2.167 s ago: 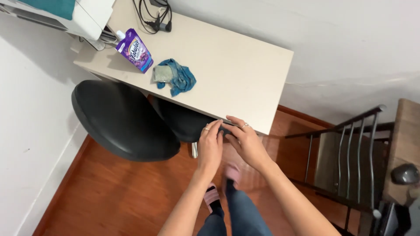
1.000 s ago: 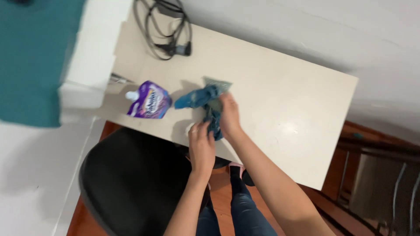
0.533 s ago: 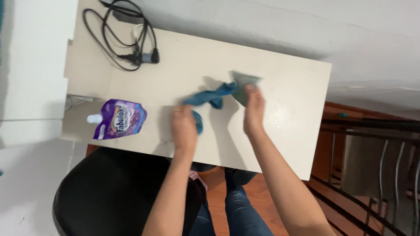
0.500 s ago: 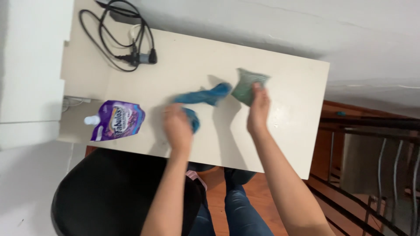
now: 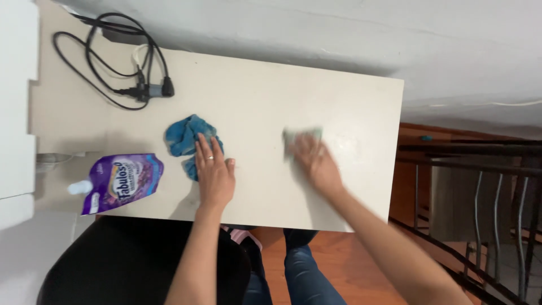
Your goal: The recorder clears laptops and a cooling pad from a white desk, then cleans the surface using a cloth and cleaning liquid.
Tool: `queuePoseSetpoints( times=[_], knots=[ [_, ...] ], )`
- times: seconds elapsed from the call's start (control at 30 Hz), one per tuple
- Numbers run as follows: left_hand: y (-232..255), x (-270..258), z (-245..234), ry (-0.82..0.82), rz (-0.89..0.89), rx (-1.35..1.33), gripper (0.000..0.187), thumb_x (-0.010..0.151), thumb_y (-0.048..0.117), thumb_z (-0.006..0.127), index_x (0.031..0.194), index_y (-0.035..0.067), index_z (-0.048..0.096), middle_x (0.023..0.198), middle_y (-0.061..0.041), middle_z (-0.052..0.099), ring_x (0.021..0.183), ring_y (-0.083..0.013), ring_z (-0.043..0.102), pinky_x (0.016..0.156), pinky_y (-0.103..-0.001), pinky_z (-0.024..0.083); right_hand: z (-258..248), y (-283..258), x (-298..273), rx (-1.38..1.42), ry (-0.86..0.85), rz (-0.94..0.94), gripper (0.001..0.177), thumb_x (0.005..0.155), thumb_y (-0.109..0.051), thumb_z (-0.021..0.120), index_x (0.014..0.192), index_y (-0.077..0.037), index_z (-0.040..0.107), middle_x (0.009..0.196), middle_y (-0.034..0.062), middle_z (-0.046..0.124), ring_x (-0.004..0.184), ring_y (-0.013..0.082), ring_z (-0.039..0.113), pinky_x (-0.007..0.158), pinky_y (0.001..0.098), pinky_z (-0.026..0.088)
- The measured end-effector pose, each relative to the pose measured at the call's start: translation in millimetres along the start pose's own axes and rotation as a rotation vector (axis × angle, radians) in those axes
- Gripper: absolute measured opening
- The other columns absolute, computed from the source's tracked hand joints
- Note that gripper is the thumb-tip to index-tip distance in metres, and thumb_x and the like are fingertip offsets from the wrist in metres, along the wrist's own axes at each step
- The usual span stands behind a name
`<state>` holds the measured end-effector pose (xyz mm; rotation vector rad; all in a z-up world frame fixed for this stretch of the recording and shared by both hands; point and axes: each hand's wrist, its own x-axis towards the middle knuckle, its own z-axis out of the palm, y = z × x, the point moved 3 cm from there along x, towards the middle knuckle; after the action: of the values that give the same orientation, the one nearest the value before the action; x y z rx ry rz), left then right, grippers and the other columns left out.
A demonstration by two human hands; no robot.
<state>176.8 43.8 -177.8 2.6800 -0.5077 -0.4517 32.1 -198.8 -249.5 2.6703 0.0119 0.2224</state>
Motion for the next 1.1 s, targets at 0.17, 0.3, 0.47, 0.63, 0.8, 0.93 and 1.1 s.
queuePoseSetpoints(
  times=[0.17,0.3,0.47,0.63,0.8,0.93,1.1],
  knots=[
    [-4,-7,1,0.006,0.086,0.024,0.078,0.101,0.027,0.057,0.158,-0.008,0.018,0.167,-0.03,-0.001,0.155,-0.0442,0.007,0.125,-0.052,0.013,20,72,22,0.626,-0.065,0.424,0.045,0.101,-0.001,0.053,0.145,-0.01,0.059,0.155,0.0153,0.053,0.142,0.0349,0.051,0.116,0.046,0.044],
    [1,-1,-4,0.003,0.053,0.045,0.078,0.1,0.028,0.058,0.158,-0.007,0.019,0.167,-0.029,0.002,0.155,-0.0432,0.008,0.125,-0.051,0.014,12,-7,-50,0.628,-0.084,0.428,0.061,0.088,0.009,0.052,0.146,-0.008,0.057,0.154,0.0145,0.055,0.139,0.0325,0.057,0.114,0.0457,0.047],
    [1,0,0,-0.027,0.043,0.043,0.075,0.101,0.027,0.056,0.158,-0.007,0.021,0.169,-0.027,0.004,0.156,-0.041,0.009,0.125,-0.049,0.016,-28,16,30,0.633,-0.027,0.328,0.047,0.094,-0.003,0.057,0.137,-0.02,0.063,0.148,0.0064,0.06,0.134,0.0294,0.059,0.112,0.0455,0.047],
    [2,-2,-5,-0.049,0.056,0.076,0.072,0.102,0.027,0.056,0.156,-0.007,0.024,0.168,-0.027,0.006,0.156,-0.0415,0.011,0.125,-0.048,0.016,-25,30,12,1.009,0.049,0.672,0.035,0.101,0.0,0.053,0.129,-0.012,0.071,0.146,0.0128,0.06,0.136,0.0343,0.053,0.109,0.0422,0.049],
    [9,3,-6,-0.023,0.057,0.119,0.075,0.099,0.027,0.058,0.156,-0.008,0.025,0.167,-0.029,0.008,0.154,-0.0436,0.011,0.124,-0.049,0.016,-60,-28,47,0.797,0.028,0.404,0.037,0.085,-0.003,0.062,0.117,-0.016,0.077,0.135,0.0068,0.069,0.124,0.0301,0.063,0.105,0.047,0.049],
    [39,2,-9,-0.054,0.015,0.231,0.073,0.099,0.028,0.058,0.156,-0.006,0.027,0.167,-0.028,0.012,0.154,-0.0413,0.014,0.123,-0.05,0.017,-52,8,58,0.812,0.073,0.399,0.039,0.082,-0.001,0.065,0.118,-0.012,0.077,0.135,0.0118,0.069,0.125,0.0322,0.063,0.105,0.0455,0.05],
    [84,14,47,-0.038,0.306,0.246,0.07,0.095,0.027,0.064,0.152,-0.003,0.034,0.163,-0.025,0.018,0.152,-0.0403,0.016,0.122,-0.052,0.017,-61,4,41,0.731,0.119,0.517,0.042,0.08,0.0,0.062,0.117,-0.012,0.078,0.131,0.0121,0.071,0.121,0.032,0.065,0.104,0.0443,0.049]
  ],
)
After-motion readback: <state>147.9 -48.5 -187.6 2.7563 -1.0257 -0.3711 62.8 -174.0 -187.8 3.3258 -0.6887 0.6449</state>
